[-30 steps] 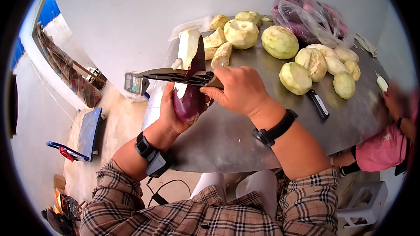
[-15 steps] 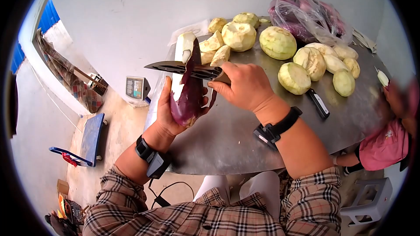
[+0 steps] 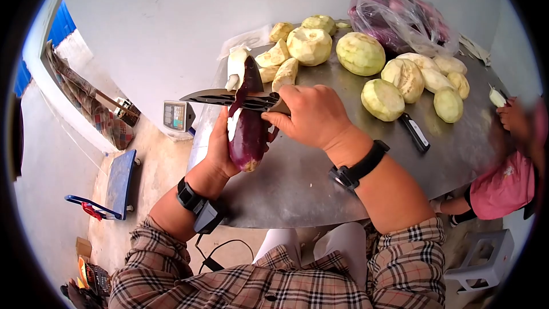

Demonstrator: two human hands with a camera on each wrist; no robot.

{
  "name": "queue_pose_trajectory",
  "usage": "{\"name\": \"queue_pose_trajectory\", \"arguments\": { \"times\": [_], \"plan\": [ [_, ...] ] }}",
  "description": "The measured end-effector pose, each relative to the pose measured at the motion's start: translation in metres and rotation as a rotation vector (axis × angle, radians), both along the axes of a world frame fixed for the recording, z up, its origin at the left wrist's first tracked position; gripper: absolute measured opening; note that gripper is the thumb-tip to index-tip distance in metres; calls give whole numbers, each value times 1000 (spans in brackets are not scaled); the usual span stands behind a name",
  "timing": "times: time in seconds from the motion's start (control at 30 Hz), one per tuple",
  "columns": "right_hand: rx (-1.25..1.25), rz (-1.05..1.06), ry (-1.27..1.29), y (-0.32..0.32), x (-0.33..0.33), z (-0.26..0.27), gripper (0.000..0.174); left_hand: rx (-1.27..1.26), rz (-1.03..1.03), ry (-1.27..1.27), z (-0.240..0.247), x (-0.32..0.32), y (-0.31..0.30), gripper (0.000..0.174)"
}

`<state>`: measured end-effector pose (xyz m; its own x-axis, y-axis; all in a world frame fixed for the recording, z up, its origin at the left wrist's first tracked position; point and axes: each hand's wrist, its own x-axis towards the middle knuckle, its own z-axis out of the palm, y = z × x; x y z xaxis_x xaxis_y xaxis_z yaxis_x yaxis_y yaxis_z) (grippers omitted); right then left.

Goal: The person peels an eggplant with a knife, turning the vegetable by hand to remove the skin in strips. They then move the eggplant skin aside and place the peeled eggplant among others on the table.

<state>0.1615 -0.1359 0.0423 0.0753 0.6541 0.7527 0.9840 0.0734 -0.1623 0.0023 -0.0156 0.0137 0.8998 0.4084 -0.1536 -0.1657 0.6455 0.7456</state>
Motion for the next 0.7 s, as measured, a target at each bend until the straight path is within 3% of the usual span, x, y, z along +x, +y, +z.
{"name": "queue_pose_trajectory", "arguments": {
  "times": [0.33, 0.53, 0.7],
  "plan": [
    [-18, -6, 9, -1, 7, -1, 37, 22, -63, -63, 2, -4, 0, 66],
    [52, -70, 208, -6, 35, 2, 39, -2, -96, -128, 2, -5, 2, 68],
    [56, 10, 300, -5, 35, 2, 38, -10, -93, -137, 1, -5, 2, 68]
  ]
}}
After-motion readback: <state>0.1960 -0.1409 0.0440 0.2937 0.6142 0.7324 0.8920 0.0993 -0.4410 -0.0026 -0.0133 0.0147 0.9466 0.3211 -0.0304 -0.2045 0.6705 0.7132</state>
